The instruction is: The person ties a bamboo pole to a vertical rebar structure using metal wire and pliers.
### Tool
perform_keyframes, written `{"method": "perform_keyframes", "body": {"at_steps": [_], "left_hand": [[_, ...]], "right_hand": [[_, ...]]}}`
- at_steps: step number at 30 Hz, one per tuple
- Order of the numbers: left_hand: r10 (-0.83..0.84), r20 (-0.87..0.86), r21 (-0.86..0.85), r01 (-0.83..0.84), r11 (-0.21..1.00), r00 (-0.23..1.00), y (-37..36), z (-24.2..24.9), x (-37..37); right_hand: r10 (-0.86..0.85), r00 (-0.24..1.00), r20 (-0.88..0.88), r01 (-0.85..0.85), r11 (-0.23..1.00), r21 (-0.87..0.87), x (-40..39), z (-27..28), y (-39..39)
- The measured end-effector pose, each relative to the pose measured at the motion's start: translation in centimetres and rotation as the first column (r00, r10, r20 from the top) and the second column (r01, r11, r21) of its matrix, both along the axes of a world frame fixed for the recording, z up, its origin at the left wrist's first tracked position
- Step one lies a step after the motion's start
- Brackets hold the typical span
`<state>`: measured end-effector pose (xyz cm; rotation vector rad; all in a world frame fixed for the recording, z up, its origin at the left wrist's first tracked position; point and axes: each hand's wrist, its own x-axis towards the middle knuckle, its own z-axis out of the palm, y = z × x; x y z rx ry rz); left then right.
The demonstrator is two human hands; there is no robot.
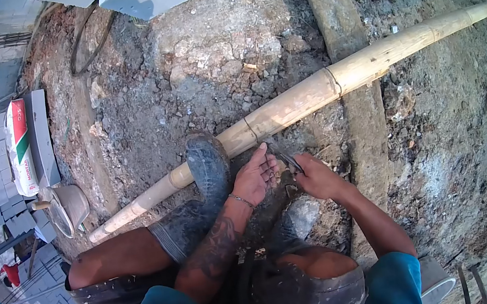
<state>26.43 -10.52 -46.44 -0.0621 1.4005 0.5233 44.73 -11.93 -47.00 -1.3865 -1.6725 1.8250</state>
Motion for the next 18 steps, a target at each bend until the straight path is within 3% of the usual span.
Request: {"method": "perform_keyframes", "body": {"at_steps": [1, 4, 10, 14, 16, 17, 18], "left_hand": [[0.011, 0.002, -0.002, -0.011, 1.000, 1.000, 0.0, -0.1, 0.0], [0.006, 0.007, -0.027, -0.006, 1.000, 1.000, 0.1, -0.3, 0.0], [-0.013, 0.002, -0.028, 0.013, 1.000, 1.000, 0.4, 0.0, -0.1], [-0.009, 0.063, -0.052, 0.012, 0.999, 0.998, 0.5, 0.4, -0.7], [-0.018, 0.078, -0.043, 0.021, 0.999, 0.997, 0.6, 0.4, -1.0], [-0.024, 0.106, -0.037, 0.028, 0.999, 0.994, 0.6, 0.4, -1.2], [-0.031, 0.133, -0.033, 0.035, 0.999, 0.991, 0.6, 0.3, -1.4]], "right_hand": [[0.035, 0.996, 0.084, -0.039, 0.998, 0.042, 0.0, -0.1, 0.1], [0.076, 0.993, 0.089, -0.080, 0.996, 0.046, 0.0, -0.3, 0.5], [0.198, 0.980, -0.013, -0.198, 0.979, -0.054, 0.7, 1.3, 2.8], [0.246, 0.969, 0.015, -0.247, 0.969, 0.024, 0.8, 0.6, 3.4], [0.253, 0.967, -0.039, -0.256, 0.954, -0.156, 0.8, 1.5, 3.9], [0.255, 0.966, -0.038, -0.257, 0.954, -0.155, 0.7, 1.3, 3.7], [0.239, 0.971, -0.008, -0.239, 0.970, -0.042, 0.5, 1.0, 3.1]]}}
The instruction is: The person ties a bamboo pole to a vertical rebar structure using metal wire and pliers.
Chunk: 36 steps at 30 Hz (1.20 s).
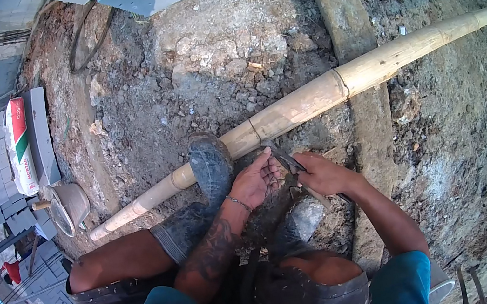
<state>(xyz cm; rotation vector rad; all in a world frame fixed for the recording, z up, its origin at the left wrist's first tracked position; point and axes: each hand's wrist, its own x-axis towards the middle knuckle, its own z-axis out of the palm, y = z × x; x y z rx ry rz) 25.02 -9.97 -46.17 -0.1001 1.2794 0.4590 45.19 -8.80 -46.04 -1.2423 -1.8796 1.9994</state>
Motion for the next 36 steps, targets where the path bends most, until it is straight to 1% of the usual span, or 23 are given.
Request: {"method": "perform_keyframes", "body": {"at_steps": [1, 2, 4, 8, 11, 13, 14, 15, 16, 18, 19, 20, 21, 22, 23, 24, 26, 27, 30, 32, 34, 35, 36], "left_hand": [[0.002, -0.001, -0.002, -0.002, 1.000, 1.000, -0.1, -0.1, -0.2], [-0.002, 0.010, -0.006, 0.002, 1.000, 1.000, -0.1, -0.2, -0.4], [-0.005, 0.020, -0.008, 0.005, 1.000, 1.000, 0.0, -0.2, -0.7], [-0.035, 0.026, -0.011, 0.035, 0.999, 0.999, 0.4, 0.0, -0.5], [-0.069, -0.001, -0.014, 0.069, 0.998, 0.998, 0.6, 0.2, -0.1], [-0.099, -0.011, -0.014, 0.099, 0.995, 0.995, 0.4, 0.1, -0.2], [-0.161, 0.114, 0.003, 0.162, 0.987, 0.980, 0.5, -0.5, -0.6], [-0.222, 0.233, 0.029, 0.222, 0.975, 0.947, 0.6, -1.1, -0.9], [-0.218, 0.232, 0.029, 0.217, 0.976, 0.948, 0.4, -1.8, -1.1], [-0.258, 0.566, 0.162, 0.201, 0.966, 0.783, 0.8, -1.9, -0.1], [-0.053, 0.414, 0.098, 0.013, 0.995, 0.909, 0.9, -1.4, 1.5], [-0.057, 0.418, 0.101, 0.016, 0.995, 0.907, 0.7, -1.8, 2.3], [0.095, 0.389, 0.090, -0.141, 0.986, 0.916, 0.1, -2.4, 3.0], [0.248, 0.359, 0.085, -0.296, 0.951, 0.900, -0.3, -3.1, 3.6], [0.236, 0.273, 0.201, -0.295, 0.934, 0.933, -0.5, -3.4, 4.2], [0.236, 0.270, 0.199, -0.294, 0.935, 0.934, -0.4, -3.1, 4.6], [0.206, -0.060, 0.220, -0.189, 0.957, 0.977, -0.2, -2.4, 5.6], [0.249, -0.097, 0.245, -0.219, 0.945, 0.964, 0.0, -2.4, 6.5], [0.311, -0.201, 0.234, -0.263, 0.936, 0.929, 0.2, -2.1, 7.7], [0.318, -0.232, 0.248, -0.261, 0.933, 0.919, 0.6, -2.3, 8.0], [0.172, -0.492, 0.206, -0.078, 0.975, 0.854, 0.0, -3.4, 7.7], [0.165, -0.494, 0.205, -0.070, 0.976, 0.853, 0.0, -2.8, 7.4], [0.027, -0.552, 0.162, 0.075, 0.984, 0.833, 0.1, -1.7, 6.7]], "right_hand": [[-0.019, 1.000, -0.002, 0.019, 0.993, 0.114, -0.2, -0.2, -0.5], [-0.016, 1.000, -0.003, 0.016, 0.994, 0.111, -0.5, 0.1, -0.7], [-0.098, 0.995, 0.015, 0.099, 0.984, -0.151, -1.1, 0.7, -0.8], [-0.217, 0.976, -0.023, 0.202, 0.939, -0.278, -2.1, 1.1, -1.8], [-0.246, 0.967, 0.065, 0.253, 0.902, -0.351, -2.4, 2.1, -1.9], [-0.389, 0.921, -0.036, 0.343, 0.851, -0.398, -2.6, 1.1, -3.2], [-0.386, 0.922, -0.036, 0.343, 0.854, -0.391, -2.7, 1.0, -3.5], [-0.467, 0.882, -0.065, 0.374, 0.777, -0.506, -3.0, 0.9, -3.7], [-0.546, 0.834, -0.079, 0.387, 0.681, -0.621, -3.4, 0.6, -4.0], [-0.546, 0.830, -0.112, 0.375, 0.696, -0.612, -3.5, 0.1, -4.4], [-0.582, 0.809, -0.080, 0.388, 0.632, -0.671, -3.4, 0.3, -4.3], [-0.619, 0.784, -0.046, 0.400, 0.560, -0.725, -3.4, 0.6, -4.3], [-0.621, 0.783, -0.042, 0.405, 0.559, -0.723, -3.4, 1.1, -4.3], [-0.553, 0.833, 0.000, 0.486, 0.732, -0.478, -3.4, 2.1, -4.4], [-0.494, 0.867, 0.063, 0.496, 0.846, -0.195, -3.5, 3.0, -4.7], [-0.495, 0.867, 0.062, 0.497, 0.845, -0.199, -3.6, 4.0, -5.3], [-0.362, 0.814, 0.455, 0.203, 0.910, 0.361, -3.4, 5.7, -7.4], [-0.393, 0.793, 0.466, 0.142, 0.863, 0.485, -3.3, 5.4, -9.0], [-0.428, 0.687, 0.587, 0.127, 0.867, 0.482, -3.4, 4.1, -9.9], [-0.487, 0.656, 0.577, 0.090, 0.809, 0.581, -3.6, 2.7, -10.3], [-0.491, 0.704, 0.513, 0.186, 0.825, 0.534, -3.8, 2.7, -11.2], [-0.496, 0.702, 0.511, 0.194, 0.824, 0.532, -3.6, 2.7, -11.0], [-0.401, 0.836, 0.374, 0.403, 0.912, 0.075, -2.9, 2.7, -10.4]]}}
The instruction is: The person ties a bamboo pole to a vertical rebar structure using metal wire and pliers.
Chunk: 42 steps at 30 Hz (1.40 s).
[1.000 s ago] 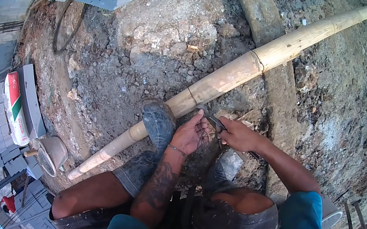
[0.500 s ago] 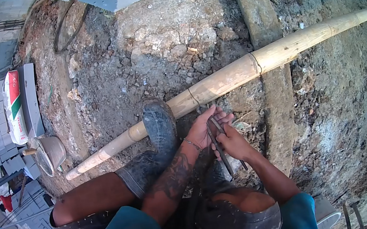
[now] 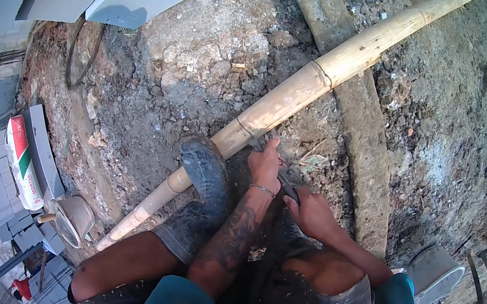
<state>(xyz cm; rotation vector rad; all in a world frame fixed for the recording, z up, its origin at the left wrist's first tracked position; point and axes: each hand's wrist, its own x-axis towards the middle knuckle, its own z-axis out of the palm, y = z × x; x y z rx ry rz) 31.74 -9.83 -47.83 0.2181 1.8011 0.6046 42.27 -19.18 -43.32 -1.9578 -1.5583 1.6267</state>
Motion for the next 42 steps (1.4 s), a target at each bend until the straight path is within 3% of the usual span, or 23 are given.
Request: {"method": "perform_keyframes", "body": {"at_steps": [1, 2, 4, 5, 9, 10, 11, 12, 13, 18, 20, 21, 22, 24, 25, 27, 28, 30, 32, 33, 34, 36, 42], "left_hand": [[-0.133, -0.058, -0.042, 0.130, 0.991, 0.989, 0.3, 0.9, -0.7], [-0.131, -0.057, -0.034, 0.129, 0.991, 0.990, 0.4, 1.5, -1.6], [0.033, 0.559, -0.213, 0.105, 0.971, 0.828, 0.3, 2.6, -3.2], [0.132, 0.687, -0.181, -0.008, 0.984, 0.714, 0.5, 2.2, -2.6], [0.177, 0.867, -0.092, -0.200, 0.976, 0.465, -0.6, 0.6, -2.6], [0.180, 0.866, -0.093, -0.203, 0.975, 0.467, -0.6, 0.5, -2.4], [0.191, 0.744, -0.078, -0.200, 0.977, 0.641, -0.4, 0.8, -1.5], [0.195, 0.586, -0.068, -0.192, 0.979, 0.786, -0.3, 0.9, -0.5], [0.214, 0.485, -0.045, -0.221, 0.974, 0.848, -0.3, 0.3, 0.5], [0.164, -0.052, -0.101, -0.168, 0.981, 0.985, -0.5, -4.1, 2.1], [-0.071, -0.336, -0.034, 0.064, 0.997, 0.939, -2.8, -5.4, 1.1], [-0.093, 0.129, -0.081, 0.103, 0.991, 0.987, -1.3, 0.8, -0.8], [-0.153, 0.333, -0.133, 0.207, 0.969, 0.930, -1.0, 2.6, -2.7], [-0.379, 0.450, -0.233, 0.516, 0.825, 0.809, 0.5, 3.6, -5.2], [-0.379, 0.446, -0.221, 0.510, 0.832, 0.811, 0.7, 3.2, -4.5], [-0.031, 0.383, -0.111, 0.079, 0.991, 0.923, -0.3, 1.5, -2.1], [-0.032, 0.387, -0.122, 0.086, 0.989, 0.922, -1.2, 0.8, -1.5], [0.232, 0.350, -0.069, -0.222, 0.972, 0.908, -1.2, 0.3, -0.3], [0.261, 0.311, -0.076, -0.250, 0.965, 0.914, -1.2, -0.2, 0.4], [0.262, 0.206, -0.031, -0.261, 0.965, 0.943, -1.1, -0.9, 1.1], [0.266, 0.102, 0.012, -0.268, 0.963, 0.959, -1.0, -1.6, 2.0], [0.317, 0.029, 0.021, -0.318, 0.948, 0.948, -0.5, -3.5, 3.4], [0.500, 0.048, 0.071, -0.503, 0.862, 0.865, -0.3, -5.1, 4.3]], "right_hand": [[-0.160, 0.920, -0.357, 0.017, 0.928, -0.371, 0.6, 0.0, 0.4], [-0.156, 0.921, -0.356, 0.017, 0.931, -0.364, 0.7, -0.1, 0.4], [-0.860, 0.241, -0.451, -0.019, 0.460, -0.888, 0.4, -1.2, -0.5], [-0.907, 0.105, -0.407, -0.162, 0.389, -0.907, 0.5, -1.6, -0.5], [-0.940, 0.058, -0.336, -0.199, 0.319, -0.927, 0.8, -1.4, -0.6], [-0.941, 0.060, -0.334, -0.202, 0.316, -0.927, 0.8, -0.8, -0.3], [-0.621, 0.545, -0.563, 0.252, 0.762, -0.597, 0.8, 0.3, 0.4], [-0.234, 0.933, -0.272, 0.267, 0.959, 0.093, 0.5, 1.5, 0.9], [-0.013, 0.974, 0.225, -0.082, 0.911, 0.404, -0.3, 2.7, 0.6], [0.088, 0.907, 0.412, -0.166, 0.973, 0.158, 0.5, -0.7, 1.3], [-0.090, 0.981, -0.175, 0.027, 0.942, -0.334, 1.1, -1.0, 1.2], [-0.429, 0.775, -0.464, 0.103, 0.810, -0.577, 1.4, -0.3, 1.5], [-0.429, 0.771, -0.470, 0.101, 0.812, -0.575, 1.3, -0.7, 1.5], [-0.747, 0.494, -0.445, 0.008, 0.515, -0.857, 1.1, -1.5, 1.3], [-0.737, 0.501, -0.454, 0.005, 0.527, -0.850, 1.3, -1.7, 1.8], [-0.782, 0.448, -0.434, -0.029, 0.473, -0.881, 1.3, -1.9, 1.7], [-0.808, 0.420, -0.413, -0.043, 0.437, -0.898, 1.4, -1.8, 1.1], [-0.854, 0.300, -0.424, -0.163, 0.392, -0.905, 1.9, -2.2, 1.0], [-0.568, 0.613, -0.550, 0.038, 0.716, -0.697, 1.3, -1.5, 0.5], [-0.139, 0.947, -0.288, 0.101, 0.985, -0.142, 1.0, -1.9, -0.2], [-0.136, 0.948, -0.287, 0.099, 0.985, -0.142, 0.7, -2.3, -0.3], [-0.093, 0.903, 0.420, -0.064, 0.936, 0.346, -0.1, -2.8, -0.3], [-0.023, 0.920, 0.392, -0.042, 0.987, 0.155, 0.8, -6.6, 0.9]]}}
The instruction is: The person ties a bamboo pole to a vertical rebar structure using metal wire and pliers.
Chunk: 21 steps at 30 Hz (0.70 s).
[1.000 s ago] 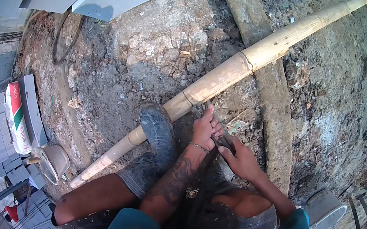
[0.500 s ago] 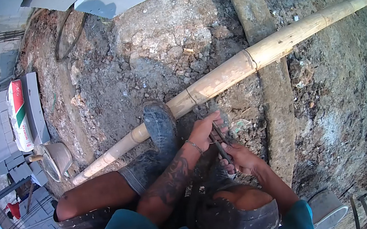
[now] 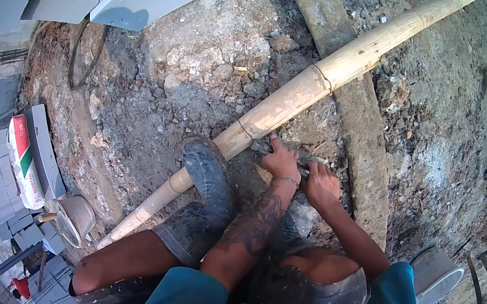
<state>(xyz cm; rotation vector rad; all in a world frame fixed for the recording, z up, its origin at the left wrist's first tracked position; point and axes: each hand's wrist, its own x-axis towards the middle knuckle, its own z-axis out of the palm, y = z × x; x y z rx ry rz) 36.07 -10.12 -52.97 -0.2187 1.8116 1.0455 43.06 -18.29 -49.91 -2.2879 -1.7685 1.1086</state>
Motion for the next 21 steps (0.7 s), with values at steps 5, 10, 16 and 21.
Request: {"method": "perform_keyframes", "body": {"at_steps": [5, 10, 16, 21], "left_hand": [[0.087, 0.006, 0.002, -0.087, 0.996, 0.996, 0.8, 1.0, 0.6], [-0.318, -0.280, -0.057, 0.315, 0.948, 0.906, -3.0, 0.3, -0.6], [-0.815, -0.564, -0.086, 0.991, -0.098, -0.130, 0.3, 21.0, -5.0], [-0.843, -0.311, -0.118, 0.863, 0.492, 0.438, -0.9, 12.2, -8.2]], "right_hand": [[0.129, 0.991, 0.039, -0.133, 0.987, 0.093, 1.9, -0.1, 1.1], [0.200, 0.900, -0.386, -0.277, 0.949, -0.153, 3.5, 2.5, 2.5], [-0.909, 0.137, -0.395, -0.268, 0.349, -0.898, 2.5, 2.7, 1.9], [-0.965, 0.089, -0.245, -0.581, 0.149, -0.800, 4.8, 0.6, 2.5]]}}
